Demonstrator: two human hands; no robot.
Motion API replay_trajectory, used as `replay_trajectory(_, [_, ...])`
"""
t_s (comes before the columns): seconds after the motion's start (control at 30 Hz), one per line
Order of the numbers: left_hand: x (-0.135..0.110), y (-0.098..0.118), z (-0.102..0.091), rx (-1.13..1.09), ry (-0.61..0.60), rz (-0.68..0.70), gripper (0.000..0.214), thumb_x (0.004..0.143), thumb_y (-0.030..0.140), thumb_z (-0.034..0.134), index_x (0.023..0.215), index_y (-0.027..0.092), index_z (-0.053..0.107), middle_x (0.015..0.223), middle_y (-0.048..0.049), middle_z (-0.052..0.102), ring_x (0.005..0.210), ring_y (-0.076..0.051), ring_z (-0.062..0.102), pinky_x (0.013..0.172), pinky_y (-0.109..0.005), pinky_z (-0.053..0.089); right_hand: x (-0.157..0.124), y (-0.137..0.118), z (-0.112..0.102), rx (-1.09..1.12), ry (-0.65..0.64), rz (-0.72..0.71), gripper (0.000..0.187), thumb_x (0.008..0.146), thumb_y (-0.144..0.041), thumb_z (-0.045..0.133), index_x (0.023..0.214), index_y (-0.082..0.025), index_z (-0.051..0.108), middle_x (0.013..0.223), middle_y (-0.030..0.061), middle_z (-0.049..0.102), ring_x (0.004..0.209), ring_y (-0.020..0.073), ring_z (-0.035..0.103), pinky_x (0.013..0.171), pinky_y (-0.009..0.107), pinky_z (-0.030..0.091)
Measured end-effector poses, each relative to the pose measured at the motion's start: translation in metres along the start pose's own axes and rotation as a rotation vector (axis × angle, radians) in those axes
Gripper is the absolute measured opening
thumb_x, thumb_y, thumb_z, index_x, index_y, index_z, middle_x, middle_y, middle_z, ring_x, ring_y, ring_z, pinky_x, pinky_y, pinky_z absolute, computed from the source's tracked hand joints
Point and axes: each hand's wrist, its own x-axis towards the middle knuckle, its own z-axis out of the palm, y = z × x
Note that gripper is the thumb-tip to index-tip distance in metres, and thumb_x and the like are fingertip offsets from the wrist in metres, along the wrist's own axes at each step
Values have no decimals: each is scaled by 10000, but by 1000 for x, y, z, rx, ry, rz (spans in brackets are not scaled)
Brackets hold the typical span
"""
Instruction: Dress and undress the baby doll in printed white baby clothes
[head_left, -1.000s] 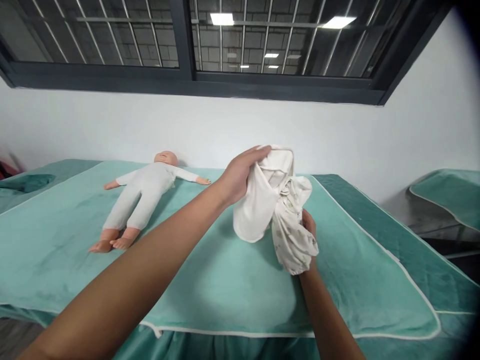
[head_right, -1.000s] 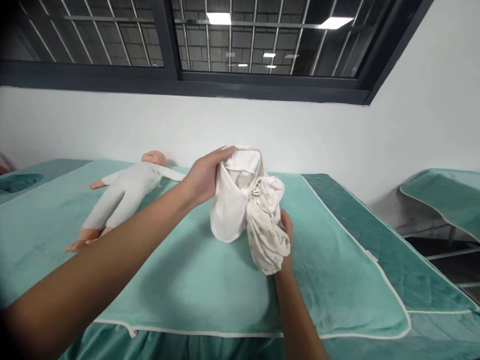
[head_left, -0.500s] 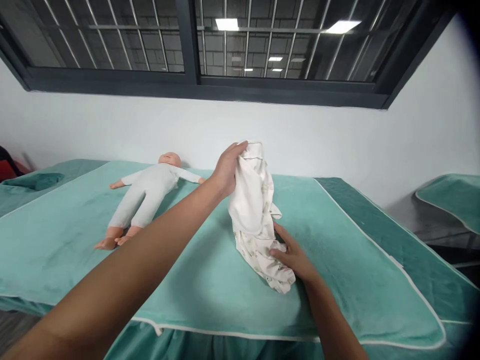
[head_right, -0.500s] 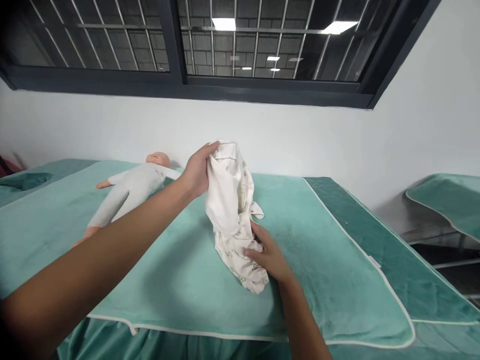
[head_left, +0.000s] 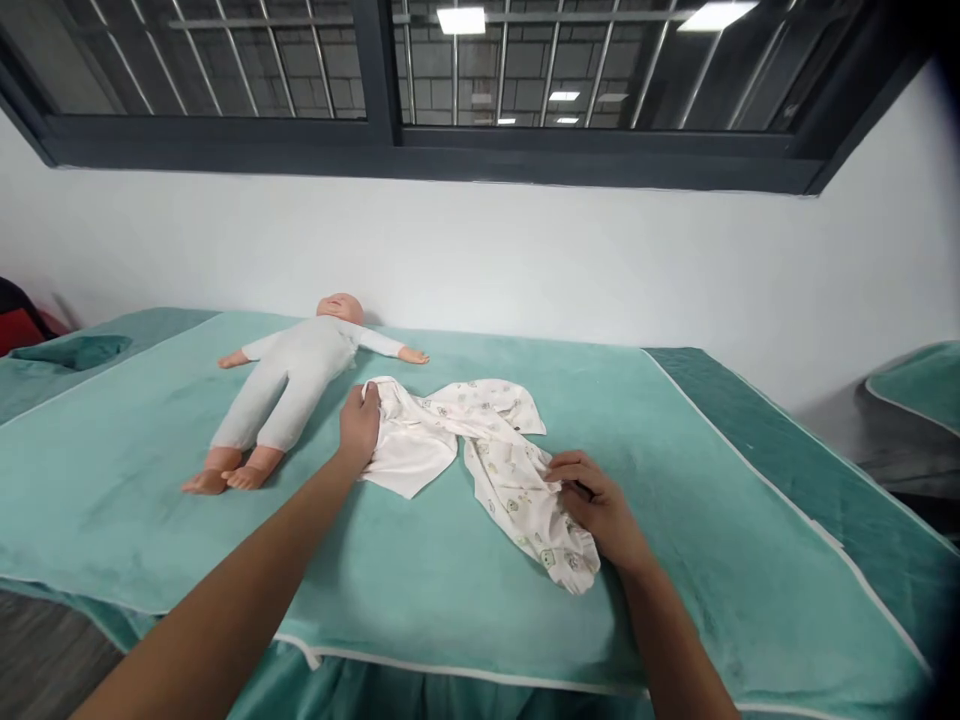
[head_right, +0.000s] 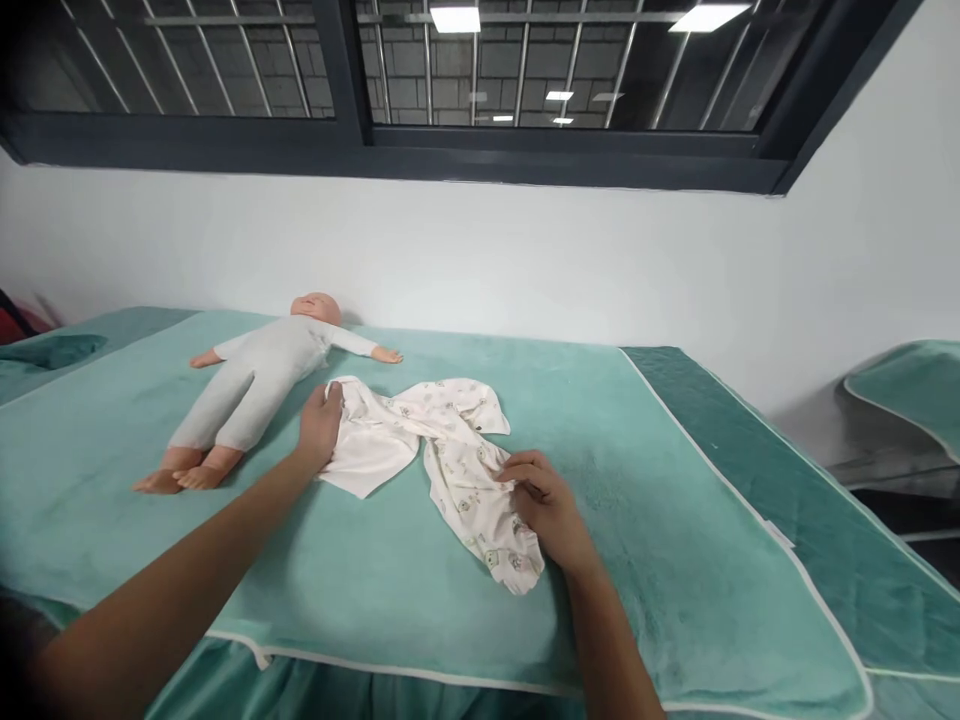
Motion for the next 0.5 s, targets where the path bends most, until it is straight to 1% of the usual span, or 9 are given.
replay_trajectory(0.1, [5, -5, 1, 31, 2, -6, 317, 904, 404, 540, 667, 198, 494, 644, 25, 468, 679, -157, 385, 665, -277, 283, -4, 3, 1, -180, 251, -34, 357, 744, -57, 429, 902, -226, 701, 1140, 80, 592, 1064, 224, 580, 871, 376, 473])
replay_trajectory(0.17, [9, -9, 0, 34, 15, -21, 327, 913, 416, 516, 672, 197, 489, 654, 25, 471, 685, -157, 391, 672, -277, 299, -8, 1, 2, -286, 430, -63, 357, 738, -53, 421, 912, -216, 686, 1148, 86, 587, 1092, 236, 562, 902, 405, 458])
replay_trajectory(0.2, [10, -11, -1, 30, 25, -29, 332, 918, 421, 502, 674, 196, 487, 665, 23, 478, 691, -157, 398, 679, -278, 308, -10, -1, 3, -300, 493, -75, 342, 744, -57, 425, 918, -215, 674, 1147, 84, 590, 1098, 238, 559, 913, 412, 454])
replay_trajectory(0.23, [11, -14, -1, 23, 36, -37, 335, 923, 423, 488, 677, 195, 488, 677, 22, 487, 698, -157, 406, 687, -281, 319, -12, -5, 5, -280, 513, -76, 331, 759, -66, 431, 943, -218, 661, 1154, 79, 594, 1102, 236, 562, 919, 412, 456])
replay_trajectory(0.27, [11, -16, -2, 12, 47, -44, 336, 928, 424, 475, 683, 194, 491, 691, 20, 495, 706, -157, 415, 697, -283, 330, -14, -11, 8, -238, 481, -62, 332, 787, -83, 435, 999, -226, 646, 1177, 75, 597, 1106, 232, 569, 921, 408, 463])
replay_trajectory(0.3, [11, -19, -2, -2, 56, -50, 335, 929, 424, 470, 687, 193, 494, 699, 20, 499, 711, -156, 421, 706, -285, 341, -16, -18, 12, -196, 395, -33, 346, 825, -110, 439, 1087, -239, 623, 1219, 71, 595, 1119, 227, 575, 927, 404, 470])
replay_trajectory(0.37, [11, -22, -3, -38, 66, -61, 335, 917, 430, 487, 681, 192, 488, 691, 25, 487, 706, -150, 421, 715, -285, 361, -17, -34, 23, -199, 129, 29, 415, 896, -212, 476, 1304, -279, 519, 1349, 70, 554, 1199, 234, 551, 975, 417, 461])
replay_trajectory(0.43, [12, -26, -3, -85, 83, -76, 345, 898, 447, 516, 669, 193, 470, 664, 33, 458, 687, -142, 411, 710, -283, 380, -16, -49, 38, -357, -108, 54, 589, 893, -340, 572, 1450, -321, 380, 1484, 64, 451, 1318, 269, 459, 1047, 460, 409])
replay_trajectory(0.5, [15, -29, -3, -143, 126, -97, 356, 894, 478, 510, 683, 197, 454, 649, 38, 433, 678, -137, 407, 704, -281, 398, -15, -61, 53, -564, -213, 45, 750, 833, -417, 664, 1495, -349, 317, 1563, 49, 346, 1387, 315, 360, 1078, 510, 359])
